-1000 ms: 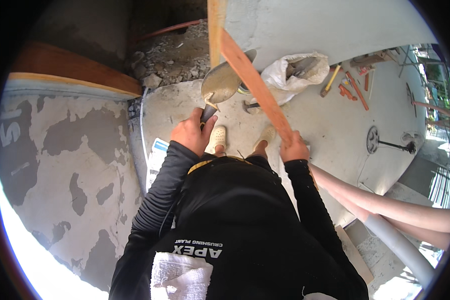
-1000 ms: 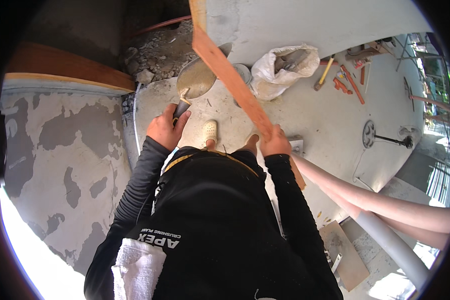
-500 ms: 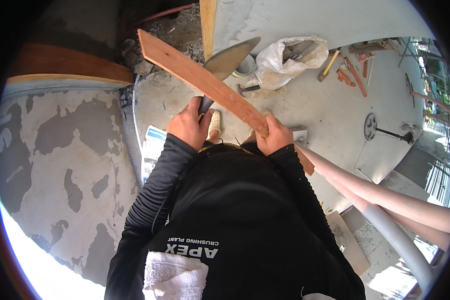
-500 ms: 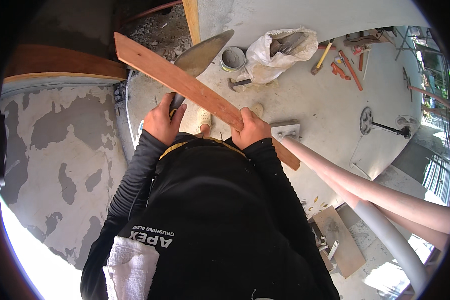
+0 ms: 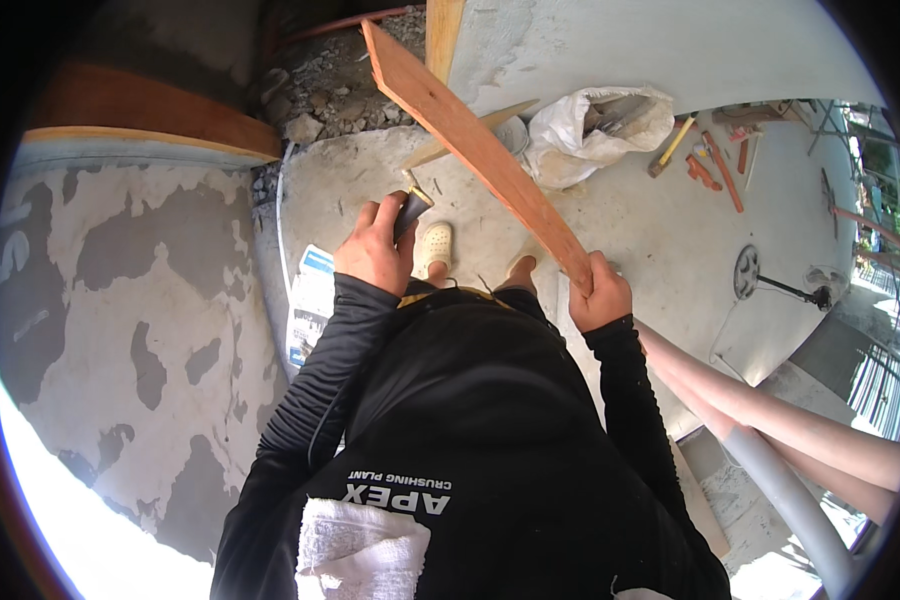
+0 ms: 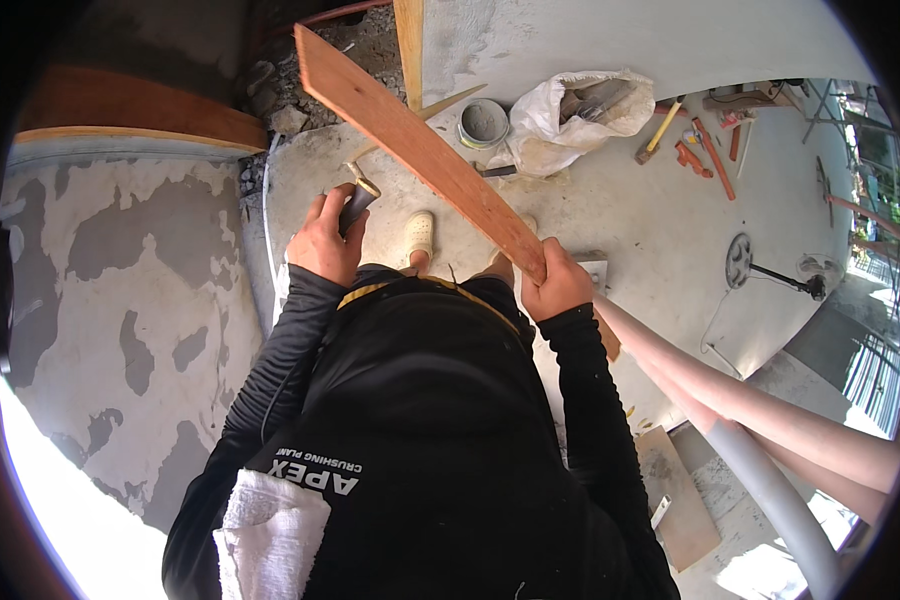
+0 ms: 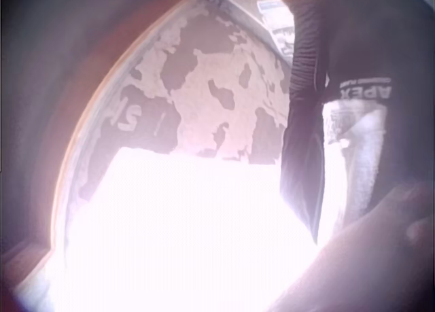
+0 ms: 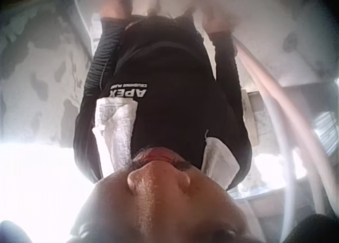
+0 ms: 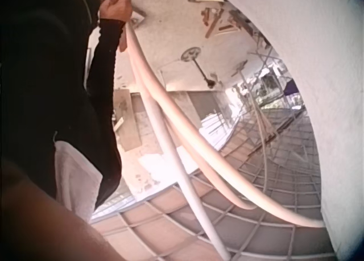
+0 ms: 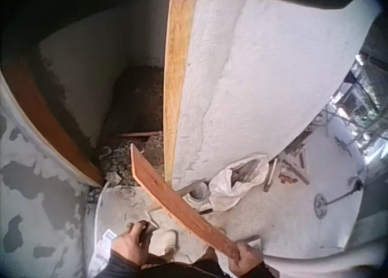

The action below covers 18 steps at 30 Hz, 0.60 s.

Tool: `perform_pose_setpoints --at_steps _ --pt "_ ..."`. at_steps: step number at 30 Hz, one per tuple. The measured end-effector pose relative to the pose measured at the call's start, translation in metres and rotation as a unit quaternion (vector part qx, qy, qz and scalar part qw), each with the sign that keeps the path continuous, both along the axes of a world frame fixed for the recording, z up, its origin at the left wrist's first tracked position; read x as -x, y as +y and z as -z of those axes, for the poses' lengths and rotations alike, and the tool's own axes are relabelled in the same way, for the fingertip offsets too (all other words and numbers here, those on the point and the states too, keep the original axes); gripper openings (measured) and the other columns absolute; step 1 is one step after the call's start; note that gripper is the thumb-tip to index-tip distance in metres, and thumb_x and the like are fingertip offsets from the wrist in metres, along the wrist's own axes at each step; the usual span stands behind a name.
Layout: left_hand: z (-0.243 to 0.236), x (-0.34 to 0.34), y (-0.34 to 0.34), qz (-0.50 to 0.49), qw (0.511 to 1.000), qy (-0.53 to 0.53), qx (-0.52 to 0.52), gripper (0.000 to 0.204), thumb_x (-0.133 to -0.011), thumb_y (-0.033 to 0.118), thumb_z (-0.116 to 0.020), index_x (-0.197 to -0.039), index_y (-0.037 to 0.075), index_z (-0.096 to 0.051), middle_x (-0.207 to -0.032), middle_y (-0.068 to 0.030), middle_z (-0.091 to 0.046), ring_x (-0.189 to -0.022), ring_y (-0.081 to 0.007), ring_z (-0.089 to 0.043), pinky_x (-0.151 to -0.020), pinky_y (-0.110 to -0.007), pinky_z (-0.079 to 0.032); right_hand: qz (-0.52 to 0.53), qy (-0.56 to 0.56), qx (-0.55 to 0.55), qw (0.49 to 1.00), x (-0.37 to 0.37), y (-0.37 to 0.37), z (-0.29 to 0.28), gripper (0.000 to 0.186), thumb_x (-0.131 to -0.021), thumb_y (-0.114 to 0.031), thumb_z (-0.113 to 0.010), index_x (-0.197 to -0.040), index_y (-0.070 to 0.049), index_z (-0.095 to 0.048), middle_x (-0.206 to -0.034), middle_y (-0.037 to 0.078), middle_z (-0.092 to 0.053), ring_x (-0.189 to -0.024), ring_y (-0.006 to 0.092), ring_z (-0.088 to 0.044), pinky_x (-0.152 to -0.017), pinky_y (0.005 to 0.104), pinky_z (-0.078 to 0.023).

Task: The person uses a hammer to tap a wooden strip against a trowel, then scrapes the strip with the trowel. The person repeats this process on the same wooden strip.

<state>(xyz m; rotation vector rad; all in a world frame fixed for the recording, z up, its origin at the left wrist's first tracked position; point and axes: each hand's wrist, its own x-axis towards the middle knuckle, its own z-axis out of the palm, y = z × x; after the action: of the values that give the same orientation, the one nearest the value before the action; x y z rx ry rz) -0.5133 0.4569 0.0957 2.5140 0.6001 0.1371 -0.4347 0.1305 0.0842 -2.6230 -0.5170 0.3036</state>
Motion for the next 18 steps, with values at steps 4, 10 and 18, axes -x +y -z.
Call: perform_pose_setpoints --at_steps 4,10,18 --pt "0.005 0.006 0.002 -0.005 1.000 -0.005 -0.025 0.030 -0.091 0.028 -0.073 -0.116 0.013 -0.066 -0.101 -0.0103 -0.068 -0.083 -0.0341 -0.071 -0.071 -0.043 -0.056 0.180 0.041 0.081 0.979 -0.014 -0.010 0.014 0.019 -0.088 -0.021 -0.063 -0.093 -0.002 -0.060 -0.080 0.023 -0.068 -0.081 0.0465 -0.067 -0.070 0.0511 -0.053" --pt "0.022 0.016 0.008 -0.022 0.999 -0.011 -0.049 0.028 -0.091 0.030 -0.073 -0.110 0.010 -0.068 -0.102 -0.0123 -0.066 -0.089 -0.0349 -0.069 -0.075 -0.043 -0.056 0.113 0.069 -0.071 0.989 -0.003 -0.003 -0.004 0.017 -0.087 -0.017 -0.061 -0.093 -0.002 -0.056 -0.071 0.023 -0.063 -0.072 0.0472 -0.065 -0.064 0.0488 -0.052" --pt "0.027 0.016 0.025 0.015 0.996 0.083 0.018 0.041 -0.088 0.026 -0.074 -0.122 0.014 -0.056 -0.094 -0.0152 -0.073 -0.083 -0.0379 -0.071 -0.070 -0.048 -0.055 -0.111 0.113 0.020 0.987 0.019 0.036 -0.024 0.035 -0.081 -0.027 -0.072 -0.104 -0.006 -0.058 -0.084 0.022 -0.069 -0.082 0.0442 -0.067 -0.072 0.0524 -0.053"
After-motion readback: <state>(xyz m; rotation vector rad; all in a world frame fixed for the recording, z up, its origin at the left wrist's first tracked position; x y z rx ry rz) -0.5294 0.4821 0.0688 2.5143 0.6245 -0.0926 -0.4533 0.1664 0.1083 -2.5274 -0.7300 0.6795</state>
